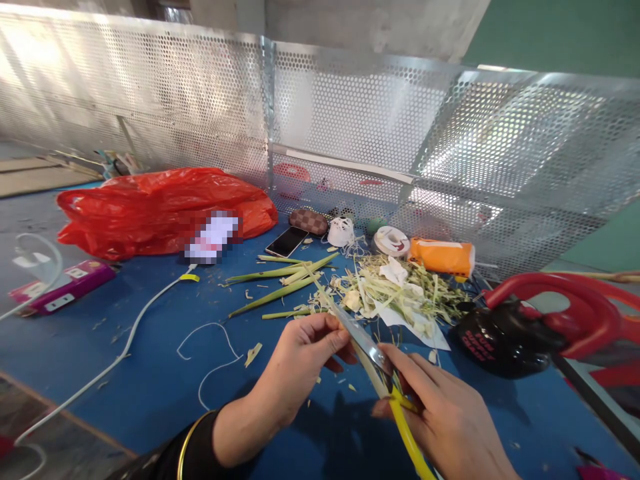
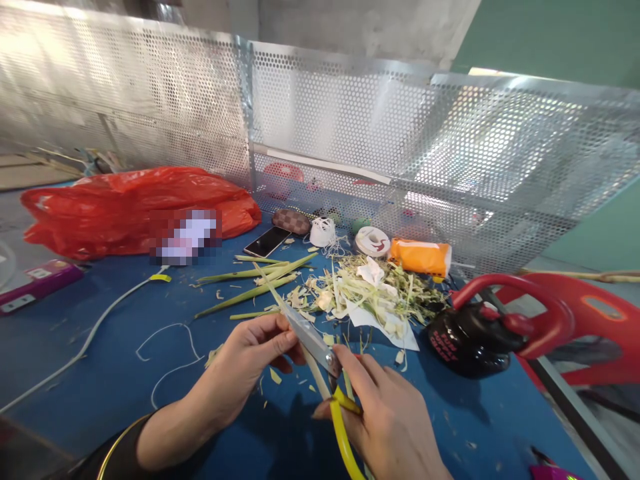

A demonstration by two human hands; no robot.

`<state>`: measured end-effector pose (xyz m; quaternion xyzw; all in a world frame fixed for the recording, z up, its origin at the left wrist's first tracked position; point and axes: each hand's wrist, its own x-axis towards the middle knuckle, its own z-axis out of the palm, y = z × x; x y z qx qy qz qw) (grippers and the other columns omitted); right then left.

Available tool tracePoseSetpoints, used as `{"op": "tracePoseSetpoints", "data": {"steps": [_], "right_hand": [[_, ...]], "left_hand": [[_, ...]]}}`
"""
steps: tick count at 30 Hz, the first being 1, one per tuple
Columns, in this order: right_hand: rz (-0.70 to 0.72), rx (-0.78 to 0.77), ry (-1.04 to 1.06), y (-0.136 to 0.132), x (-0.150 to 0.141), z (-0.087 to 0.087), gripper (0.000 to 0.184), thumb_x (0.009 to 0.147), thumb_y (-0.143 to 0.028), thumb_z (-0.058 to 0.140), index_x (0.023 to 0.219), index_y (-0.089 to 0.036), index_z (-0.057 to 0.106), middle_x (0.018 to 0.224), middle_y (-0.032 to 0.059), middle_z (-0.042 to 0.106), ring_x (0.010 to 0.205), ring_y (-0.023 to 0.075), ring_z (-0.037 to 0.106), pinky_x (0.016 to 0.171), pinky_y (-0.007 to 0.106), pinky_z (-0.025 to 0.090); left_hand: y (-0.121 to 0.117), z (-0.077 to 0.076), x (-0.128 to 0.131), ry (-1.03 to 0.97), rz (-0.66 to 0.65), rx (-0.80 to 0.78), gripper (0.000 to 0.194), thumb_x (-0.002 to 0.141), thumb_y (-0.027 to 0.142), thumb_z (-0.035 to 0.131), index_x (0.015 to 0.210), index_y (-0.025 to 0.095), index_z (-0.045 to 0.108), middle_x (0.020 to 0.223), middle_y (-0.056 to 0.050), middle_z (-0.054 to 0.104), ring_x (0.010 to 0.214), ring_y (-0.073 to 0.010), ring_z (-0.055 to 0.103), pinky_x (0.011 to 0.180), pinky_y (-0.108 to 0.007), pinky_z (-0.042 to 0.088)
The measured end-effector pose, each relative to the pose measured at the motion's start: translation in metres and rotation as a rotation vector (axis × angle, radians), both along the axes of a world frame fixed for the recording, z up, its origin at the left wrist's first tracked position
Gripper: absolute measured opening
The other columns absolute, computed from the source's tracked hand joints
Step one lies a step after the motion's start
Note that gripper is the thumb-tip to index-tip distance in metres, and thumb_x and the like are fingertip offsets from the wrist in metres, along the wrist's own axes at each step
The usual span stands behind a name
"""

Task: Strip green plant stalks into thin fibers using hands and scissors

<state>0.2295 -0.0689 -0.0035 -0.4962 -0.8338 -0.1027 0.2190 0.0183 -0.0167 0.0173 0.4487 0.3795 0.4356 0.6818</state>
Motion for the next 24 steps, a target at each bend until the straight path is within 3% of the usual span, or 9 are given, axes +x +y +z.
{"op": "tracePoseSetpoints", "data": {"steps": [9,13,17,19,22,24], "right_hand": [[0.000,-0.041,0.048,0.001,0.002,-0.006,0.052,0.089,-0.055,0.052,0.126,-0.018,0.056,0.089,0.0061,0.073,0.066,0.0162,0.070,0.057,0.020,0.055],[-0.173,-0.026,0.144,0.003,0.009,-0.001,0.048,0.085,-0.050,0.057,0.122,-0.020,0.061,0.097,0.0063,0.075,0.075,0.0190,0.073,0.061,0.020,0.057],[-0.385,-0.021,0.160,0.006,0.038,0.014,0.051,0.080,-0.051,0.061,0.122,-0.022,0.064,0.106,0.0065,0.075,0.087,0.0249,0.073,0.074,0.026,0.059],[-0.416,-0.075,0.075,0.003,0.058,0.018,0.058,0.073,-0.055,0.067,0.122,-0.026,0.065,0.107,0.0052,0.075,0.087,0.0278,0.074,0.065,0.026,0.060],[-0.563,-0.126,0.026,-0.014,0.089,0.008,0.059,0.066,-0.055,0.071,0.120,-0.030,0.067,0.096,0.0027,0.077,0.071,0.0277,0.075,0.049,0.026,0.058],[-0.565,-0.216,0.067,-0.032,0.106,-0.010,0.055,0.067,-0.054,0.071,0.115,-0.028,0.069,0.088,0.0011,0.078,0.068,0.0256,0.075,0.047,0.023,0.057]], "left_hand": [[0.002,0.002,0.001,0.001,-0.003,-0.034,0.020,0.077,0.032,0.068,0.070,0.014,0.064,0.063,-0.002,0.065,0.060,-0.0108,0.060,0.054,-0.018,0.044],[0.002,0.006,-0.002,-0.029,0.036,-0.071,0.021,0.077,0.033,0.068,0.070,0.015,0.061,0.067,-0.004,0.068,0.064,-0.0126,0.064,0.058,-0.020,0.047],[0.003,0.008,-0.004,-0.045,0.056,-0.102,0.021,0.077,0.032,0.067,0.071,0.015,0.058,0.074,-0.007,0.071,0.065,-0.0142,0.066,0.058,-0.021,0.048],[0.005,0.007,-0.005,-0.050,0.070,-0.099,0.019,0.076,0.030,0.067,0.073,0.014,0.058,0.075,-0.007,0.071,0.064,-0.0142,0.066,0.056,-0.020,0.048],[0.006,0.007,-0.006,-0.056,0.091,-0.098,0.019,0.074,0.031,0.069,0.075,0.014,0.058,0.074,-0.006,0.070,0.063,-0.0143,0.066,0.055,-0.020,0.047],[0.006,0.007,-0.006,-0.054,0.095,-0.091,0.020,0.073,0.031,0.070,0.075,0.015,0.059,0.072,-0.006,0.070,0.063,-0.0142,0.066,0.054,-0.020,0.047]]}}
